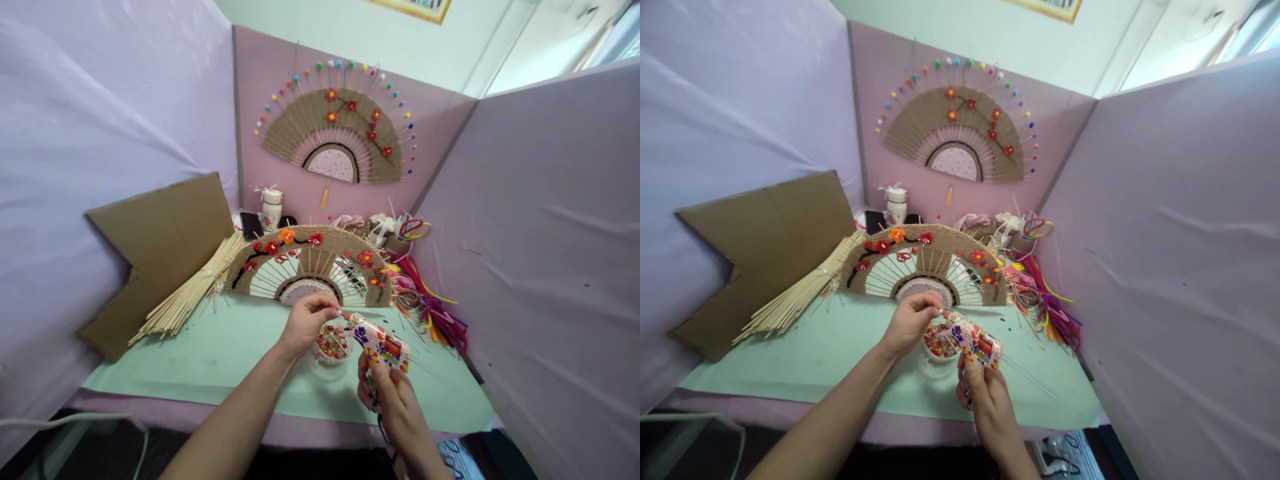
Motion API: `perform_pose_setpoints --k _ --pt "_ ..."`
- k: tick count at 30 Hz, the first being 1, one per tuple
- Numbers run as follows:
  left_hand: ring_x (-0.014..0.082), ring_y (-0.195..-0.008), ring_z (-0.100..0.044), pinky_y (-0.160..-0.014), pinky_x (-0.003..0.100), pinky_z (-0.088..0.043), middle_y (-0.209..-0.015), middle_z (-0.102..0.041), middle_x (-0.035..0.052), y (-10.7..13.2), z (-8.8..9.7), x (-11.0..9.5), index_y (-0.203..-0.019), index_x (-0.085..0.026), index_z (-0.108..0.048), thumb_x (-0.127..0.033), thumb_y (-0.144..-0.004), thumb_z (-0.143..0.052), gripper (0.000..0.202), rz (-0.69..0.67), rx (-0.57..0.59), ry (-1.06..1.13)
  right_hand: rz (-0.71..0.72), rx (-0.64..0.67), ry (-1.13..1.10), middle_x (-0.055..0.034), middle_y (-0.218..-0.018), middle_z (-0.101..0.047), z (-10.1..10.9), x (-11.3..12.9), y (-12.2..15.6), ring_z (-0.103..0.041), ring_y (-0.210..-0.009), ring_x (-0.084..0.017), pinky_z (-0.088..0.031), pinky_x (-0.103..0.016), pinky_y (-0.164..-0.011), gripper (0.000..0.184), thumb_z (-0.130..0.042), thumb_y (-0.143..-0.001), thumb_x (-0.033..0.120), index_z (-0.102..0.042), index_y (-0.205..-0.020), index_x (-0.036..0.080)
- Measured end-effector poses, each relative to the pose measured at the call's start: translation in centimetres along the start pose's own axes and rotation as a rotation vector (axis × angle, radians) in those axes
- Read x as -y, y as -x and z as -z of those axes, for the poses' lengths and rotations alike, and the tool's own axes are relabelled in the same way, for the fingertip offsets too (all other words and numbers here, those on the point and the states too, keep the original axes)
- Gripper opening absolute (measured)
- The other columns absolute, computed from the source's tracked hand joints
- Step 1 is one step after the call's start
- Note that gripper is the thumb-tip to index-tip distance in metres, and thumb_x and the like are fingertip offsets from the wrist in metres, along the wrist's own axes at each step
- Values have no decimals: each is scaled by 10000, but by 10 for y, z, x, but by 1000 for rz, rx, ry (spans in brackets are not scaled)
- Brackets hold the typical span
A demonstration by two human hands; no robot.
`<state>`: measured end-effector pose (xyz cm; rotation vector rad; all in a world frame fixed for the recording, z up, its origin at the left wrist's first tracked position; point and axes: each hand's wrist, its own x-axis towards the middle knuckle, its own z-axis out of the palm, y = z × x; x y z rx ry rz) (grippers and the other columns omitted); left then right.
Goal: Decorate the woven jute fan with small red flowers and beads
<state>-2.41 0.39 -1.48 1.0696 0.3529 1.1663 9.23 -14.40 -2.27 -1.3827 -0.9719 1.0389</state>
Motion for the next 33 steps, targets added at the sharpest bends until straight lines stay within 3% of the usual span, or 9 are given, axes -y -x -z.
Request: perform_pose_setpoints --k 9,14,17,33 --pt "144 -695 -534 -685 272 -403 -669 -618 15 0 0 0 -594 -170 -712 -352 -554 -880 251 1 6 0 7 10 16 49 -559 -382 -1 2 1 -359 -484 -83 -281 -235 -461 582 -514 -785 755 -492 -695 180" --pt "146 -695 -537 -677 272 -400 -673 -619 16 0 1 1 -595 -162 -702 -348 -555 -878 259 1 6 -3 22 -72 -28 31 -609 -436 -3 3 1 -387 -500 -92 -302 -233 -456 590 -552 -763 748 -562 -808 160" --pt "147 -700 -537 -684 275 -401 -678 -618 16 -1 2 3 -599 -157 -699 -356 -545 -882 275 1 2 2 46 -105 -17 24 -614 -440 -2 2 1 -381 -500 -86 -294 -230 -452 580 -555 -767 741 -550 -739 161" --pt "145 -696 -534 -683 274 -398 -669 -618 16 -1 1 4 -604 -157 -711 -385 -530 -895 302 5 -5 21 66 -74 51 36 -582 -410 -1 -3 -1 -348 -487 -82 -272 -235 -444 572 -513 -787 746 -490 -685 184"
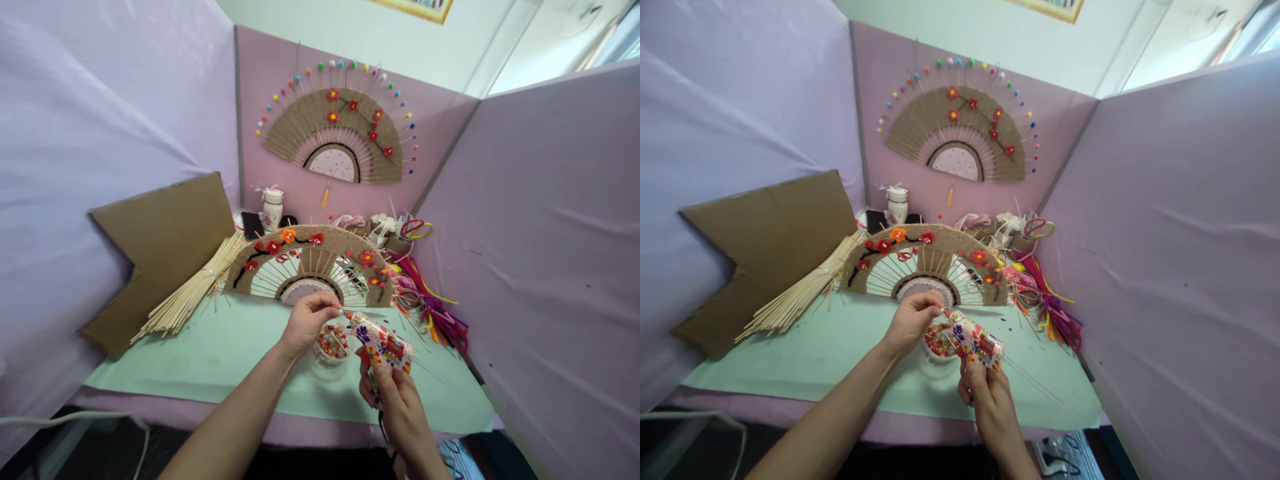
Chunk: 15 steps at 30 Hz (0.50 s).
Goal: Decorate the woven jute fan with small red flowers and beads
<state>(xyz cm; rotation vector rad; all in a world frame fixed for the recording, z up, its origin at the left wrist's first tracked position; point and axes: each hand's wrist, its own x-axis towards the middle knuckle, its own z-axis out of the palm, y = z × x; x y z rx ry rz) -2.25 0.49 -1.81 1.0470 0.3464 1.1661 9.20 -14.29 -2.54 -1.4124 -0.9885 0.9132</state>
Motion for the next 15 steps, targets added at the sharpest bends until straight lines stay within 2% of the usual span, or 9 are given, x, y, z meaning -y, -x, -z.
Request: perform_pose_setpoints --k 8,15 --pt "141 -689 -538 -679 270 -404 -668 -620 14 0 0 -2 -601 -160 -715 -367 -530 -895 284 2 3 2 -11 10 16 35 -583 -415 -1 1 0 -363 -485 -85 -283 -234 -447 582 -499 -780 763 -479 -692 188" --pt "139 -689 -542 -678 266 -408 -678 -625 14 1 1 0 -604 -163 -715 -345 -546 -884 255 6 7 0 -17 6 22 27 -579 -432 -1 2 0 -371 -482 -90 -282 -236 -443 605 -494 -776 768 -543 -727 166"
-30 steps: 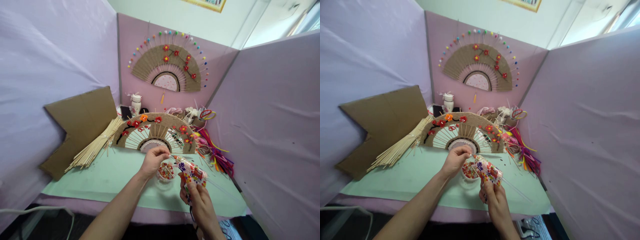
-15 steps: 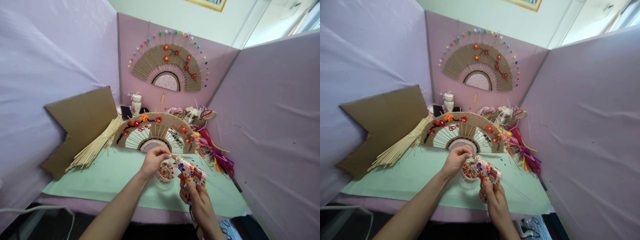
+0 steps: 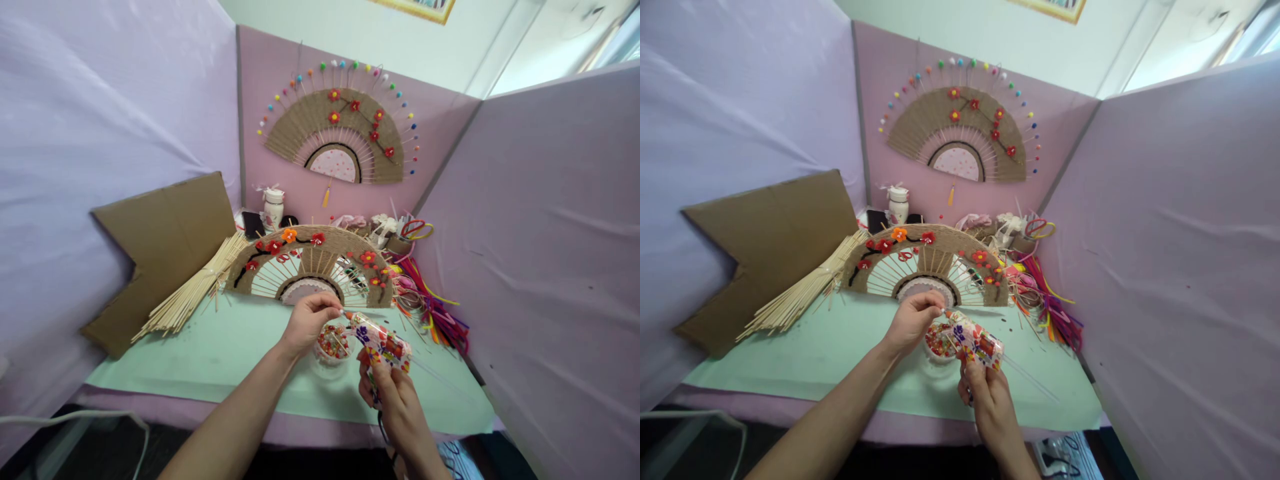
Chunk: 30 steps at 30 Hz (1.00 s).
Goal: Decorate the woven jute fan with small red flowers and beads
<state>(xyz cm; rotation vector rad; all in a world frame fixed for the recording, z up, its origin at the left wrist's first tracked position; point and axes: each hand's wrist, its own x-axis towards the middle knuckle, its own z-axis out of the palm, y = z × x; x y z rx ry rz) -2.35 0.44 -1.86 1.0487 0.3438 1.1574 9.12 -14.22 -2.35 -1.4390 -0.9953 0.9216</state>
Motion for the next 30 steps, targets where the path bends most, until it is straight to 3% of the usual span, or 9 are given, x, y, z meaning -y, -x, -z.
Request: perform_pose_setpoints --k 30 --pt "141 -689 -540 -677 267 -409 -671 -621 12 -1 -1 -2 -602 -173 -718 -338 -557 -874 232 -7 10 -9 -24 8 -1 22 -595 -456 1 -1 1 -385 -505 -100 -310 -246 -478 665 -487 -784 774 -611 -868 126"
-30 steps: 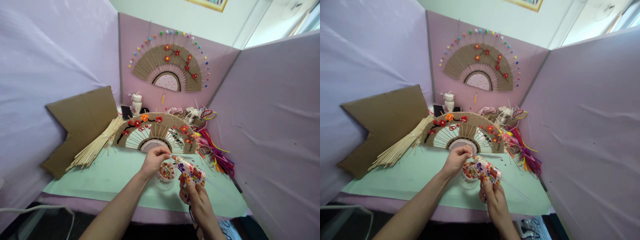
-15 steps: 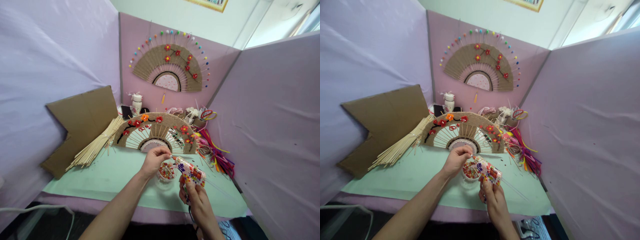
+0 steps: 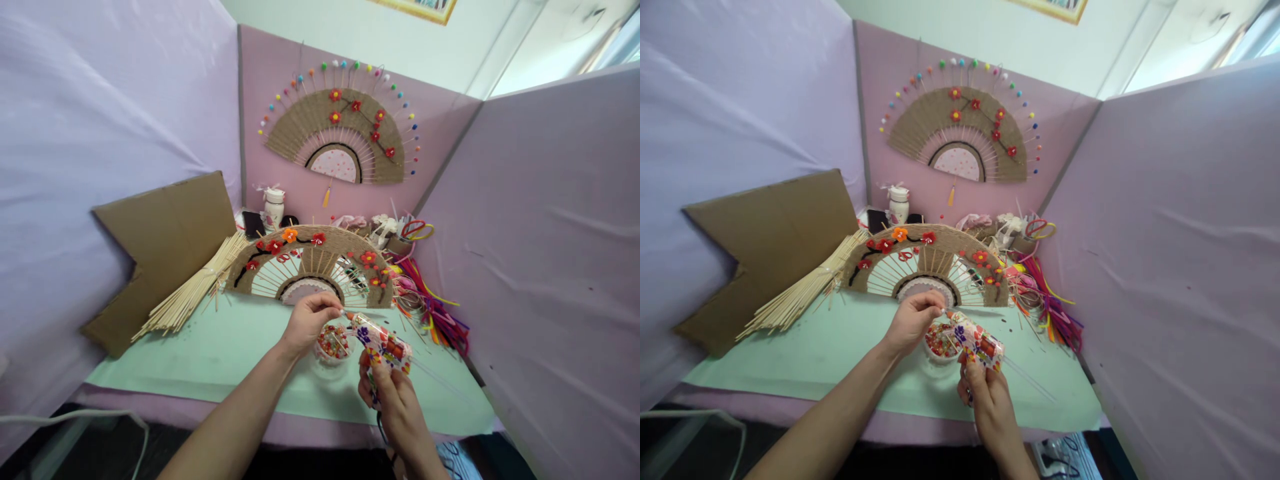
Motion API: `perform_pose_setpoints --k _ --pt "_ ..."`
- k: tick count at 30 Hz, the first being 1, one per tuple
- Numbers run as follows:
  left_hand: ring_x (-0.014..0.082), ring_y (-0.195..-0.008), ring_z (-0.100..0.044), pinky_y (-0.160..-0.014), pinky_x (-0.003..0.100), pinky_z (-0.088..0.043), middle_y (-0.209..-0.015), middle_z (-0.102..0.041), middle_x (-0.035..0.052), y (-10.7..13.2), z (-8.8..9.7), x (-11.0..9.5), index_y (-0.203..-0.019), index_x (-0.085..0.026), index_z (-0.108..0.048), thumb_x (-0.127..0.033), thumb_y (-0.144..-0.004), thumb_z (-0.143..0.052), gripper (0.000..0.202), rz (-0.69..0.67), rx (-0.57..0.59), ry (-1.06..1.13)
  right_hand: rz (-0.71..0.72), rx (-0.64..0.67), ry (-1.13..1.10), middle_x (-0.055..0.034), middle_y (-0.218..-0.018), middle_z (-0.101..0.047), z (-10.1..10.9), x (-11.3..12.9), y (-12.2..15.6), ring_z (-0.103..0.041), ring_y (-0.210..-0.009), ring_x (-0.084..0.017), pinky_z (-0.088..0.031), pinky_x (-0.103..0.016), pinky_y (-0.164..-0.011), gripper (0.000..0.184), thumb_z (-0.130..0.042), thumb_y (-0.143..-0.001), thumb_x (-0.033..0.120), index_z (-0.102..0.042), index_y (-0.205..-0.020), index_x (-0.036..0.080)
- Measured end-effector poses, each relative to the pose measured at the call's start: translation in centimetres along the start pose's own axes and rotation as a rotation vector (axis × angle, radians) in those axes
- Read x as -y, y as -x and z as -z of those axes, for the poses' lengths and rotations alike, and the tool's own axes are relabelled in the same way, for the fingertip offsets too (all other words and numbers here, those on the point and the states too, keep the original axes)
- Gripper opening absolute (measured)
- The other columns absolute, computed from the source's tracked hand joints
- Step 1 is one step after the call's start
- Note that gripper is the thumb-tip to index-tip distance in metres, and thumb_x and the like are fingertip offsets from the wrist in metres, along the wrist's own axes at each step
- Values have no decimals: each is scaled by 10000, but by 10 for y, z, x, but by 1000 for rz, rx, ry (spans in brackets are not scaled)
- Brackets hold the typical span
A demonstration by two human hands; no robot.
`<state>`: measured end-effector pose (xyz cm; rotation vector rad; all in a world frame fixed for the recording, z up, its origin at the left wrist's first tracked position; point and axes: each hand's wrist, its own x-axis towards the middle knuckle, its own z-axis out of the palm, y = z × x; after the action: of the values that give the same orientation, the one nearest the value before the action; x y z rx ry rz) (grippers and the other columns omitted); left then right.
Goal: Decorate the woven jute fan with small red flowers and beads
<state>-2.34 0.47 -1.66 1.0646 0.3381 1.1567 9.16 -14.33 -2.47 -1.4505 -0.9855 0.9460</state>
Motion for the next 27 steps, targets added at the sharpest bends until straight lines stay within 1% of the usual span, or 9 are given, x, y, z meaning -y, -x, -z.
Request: perform_pose_setpoints --k 5,11,13,16,18,20,22,25,27 --pt "144 -696 -543 -681 270 -414 -672 -623 16 1 1 0 -601 -174 -718 -341 -561 -870 229 -2 -6 -11 -20 -7 46 20 -565 -460 0 0 -1 -387 -507 -106 -302 -251 -491 692 -469 -769 800 -607 -842 126" --pt "157 -692 -545 -691 296 -434 -667 -624 20 0 1 2 -587 -190 -710 -417 -530 -878 288 -12 -52 -28 18 -48 35 23 -571 -456 1 -4 -1 -398 -508 -103 -306 -240 -465 595 -502 -784 760 -543 -728 169" --pt "171 -692 -544 -693 320 -447 -669 -628 27 -1 0 2 -575 -202 -702 -463 -511 -878 322 -23 -79 -38 31 -72 21 21 -581 -462 2 -5 -1 -409 -518 -106 -320 -239 -467 579 -508 -801 738 -566 -760 162" --pt "191 -685 -545 -687 351 -463 -659 -631 34 -3 -2 -2 -555 -222 -687 -498 -506 -872 335 -43 -113 -69 54 -116 -17 12 -633 -486 6 -3 -1 -415 -529 -107 -335 -243 -469 603 -528 -808 715 -631 -934 134" --pt "189 -672 -545 -672 352 -469 -648 -630 31 -4 -2 -8 -557 -226 -684 -490 -525 -862 319 -61 -123 -103 78 -155 -32 6 -643 -494 11 0 -2 -412 -526 -105 -339 -247 -468 626 -536 -800 720 -646 -952 123" --pt "176 -668 -546 -662 332 -469 -657 -634 26 -8 1 -20 -573 -216 -689 -453 -552 -851 288 -91 -124 -150 106 -193 -27 3 -620 -492 19 1 -3 -412 -523 -106 -342 -251 -471 617 -534 -796 727 -652 -863 125" --pt "159 -692 -552 -677 303 -466 -689 -644 20 -14 5 -41 -600 -200 -699 -388 -577 -843 238 -134 -119 -205 119 -226 -12 -3 -608 -498 31 -2 -5 -419 -528 -109 -347 -254 -477 594 -546 -794 721 -641 -786 135" --pt "143 -747 -567 -729 270 -461 -733 -660 6 -30 11 -88 -648 -187 -714 -284 -612 -822 150 -231 -112 -336 96 -263 17 -7 -615 -516 54 -11 -10 -426 -537 -116 -354 -258 -479 554 -595 -770 701 -631 -760 148" --pt "137 -712 -561 -698 271 -466 -729 -664 3 -47 12 -123 -680 -184 -714 -305 -670 -773 135 -367 -145 -614 67 -279 60 -1 -596 -504 71 -20 -13 -433 -546 -122 -366 -262 -494 545 -603 -755 706 -602 -706 163"
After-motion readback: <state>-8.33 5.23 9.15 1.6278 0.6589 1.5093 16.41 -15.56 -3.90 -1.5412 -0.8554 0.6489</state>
